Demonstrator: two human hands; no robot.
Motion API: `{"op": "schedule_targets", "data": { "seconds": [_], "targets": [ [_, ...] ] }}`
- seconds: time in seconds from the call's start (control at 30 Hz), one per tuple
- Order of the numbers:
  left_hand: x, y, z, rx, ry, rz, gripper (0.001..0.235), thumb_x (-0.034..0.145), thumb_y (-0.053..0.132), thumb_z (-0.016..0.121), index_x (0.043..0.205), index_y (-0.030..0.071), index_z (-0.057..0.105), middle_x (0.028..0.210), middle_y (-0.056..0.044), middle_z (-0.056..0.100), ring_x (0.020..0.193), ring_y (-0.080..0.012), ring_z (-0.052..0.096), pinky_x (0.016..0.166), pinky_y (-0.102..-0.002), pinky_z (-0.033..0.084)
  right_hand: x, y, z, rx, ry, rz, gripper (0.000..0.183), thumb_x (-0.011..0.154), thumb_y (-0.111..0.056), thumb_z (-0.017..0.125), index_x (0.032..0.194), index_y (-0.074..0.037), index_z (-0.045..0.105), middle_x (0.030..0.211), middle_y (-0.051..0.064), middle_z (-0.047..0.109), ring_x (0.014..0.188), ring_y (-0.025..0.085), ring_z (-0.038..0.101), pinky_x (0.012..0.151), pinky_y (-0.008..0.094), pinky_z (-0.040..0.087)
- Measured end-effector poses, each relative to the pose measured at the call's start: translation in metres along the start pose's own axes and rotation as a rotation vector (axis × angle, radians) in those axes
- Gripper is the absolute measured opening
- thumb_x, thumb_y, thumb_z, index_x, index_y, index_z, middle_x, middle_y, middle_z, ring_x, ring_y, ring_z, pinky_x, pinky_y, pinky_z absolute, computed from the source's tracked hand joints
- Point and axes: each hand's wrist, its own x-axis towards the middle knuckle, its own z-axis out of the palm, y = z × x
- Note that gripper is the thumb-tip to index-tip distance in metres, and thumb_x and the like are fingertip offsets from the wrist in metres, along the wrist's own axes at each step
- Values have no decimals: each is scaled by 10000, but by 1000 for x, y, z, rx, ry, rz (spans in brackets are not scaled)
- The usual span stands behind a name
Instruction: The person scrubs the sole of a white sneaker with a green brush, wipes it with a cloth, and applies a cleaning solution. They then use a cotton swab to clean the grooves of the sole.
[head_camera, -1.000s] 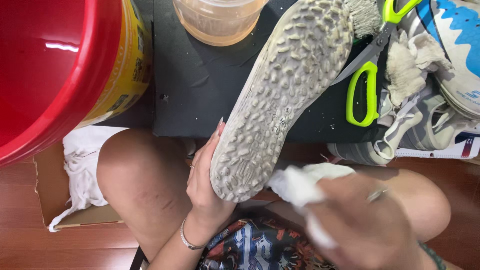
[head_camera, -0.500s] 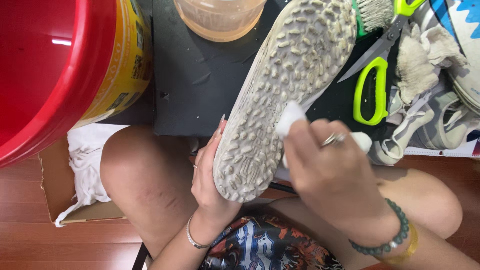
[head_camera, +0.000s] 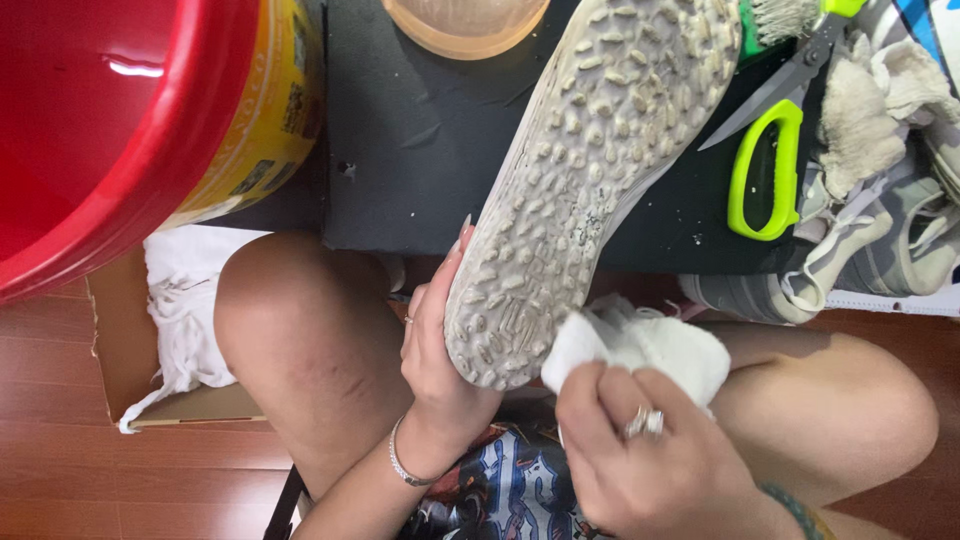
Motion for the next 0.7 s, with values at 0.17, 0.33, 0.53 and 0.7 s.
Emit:
{"op": "schedule_targets", "data": {
  "seconds": [0.17, 0.33, 0.53, 0.7],
  "targets": [
    [2, -3, -2, -28, 0, 45, 821, 792, 57, 925, 1432, -111, 439, 1463, -268, 564, 1195, -302, 687, 1053, -352, 557, -31, 4, 0, 265, 148, 143, 235, 686, -117, 738, 899, -20, 725, 1100, 154, 610, 890, 321, 633, 739, 454, 524],
    [1, -5, 1, -11, 30, 133, 727, 835, 3, 857, 1422, -102, 441, 1464, -294, 552, 1300, -384, 664, 1055, -370, 528, -9, -3, 9, 398, 244, 462, 367, 634, -88, 799, 987, -23, 722, 1180, 169, 549, 1030, 377, 589, 836, 468, 511],
    [-2, 0, 1, -8, 36, 62, 664, 873, 0, 824, 1417, -113, 460, 1466, -306, 564, 1313, -365, 674, 1049, -367, 542, 12, -19, 8, 396, 184, 418, 511, 557, -93, 813, 1059, -17, 748, 1168, 156, 553, 1057, 365, 572, 879, 483, 503],
    [0, -2, -3, -34, 2, 99, 656, 883, -24, 800, 1433, -107, 453, 1484, -291, 557, 1335, -358, 663, 1015, -343, 530, 3, -7, 12, 457, 215, 360, 353, 652, -59, 837, 986, -29, 726, 1167, 111, 580, 1031, 322, 592, 839, 411, 513]
  ]
}}
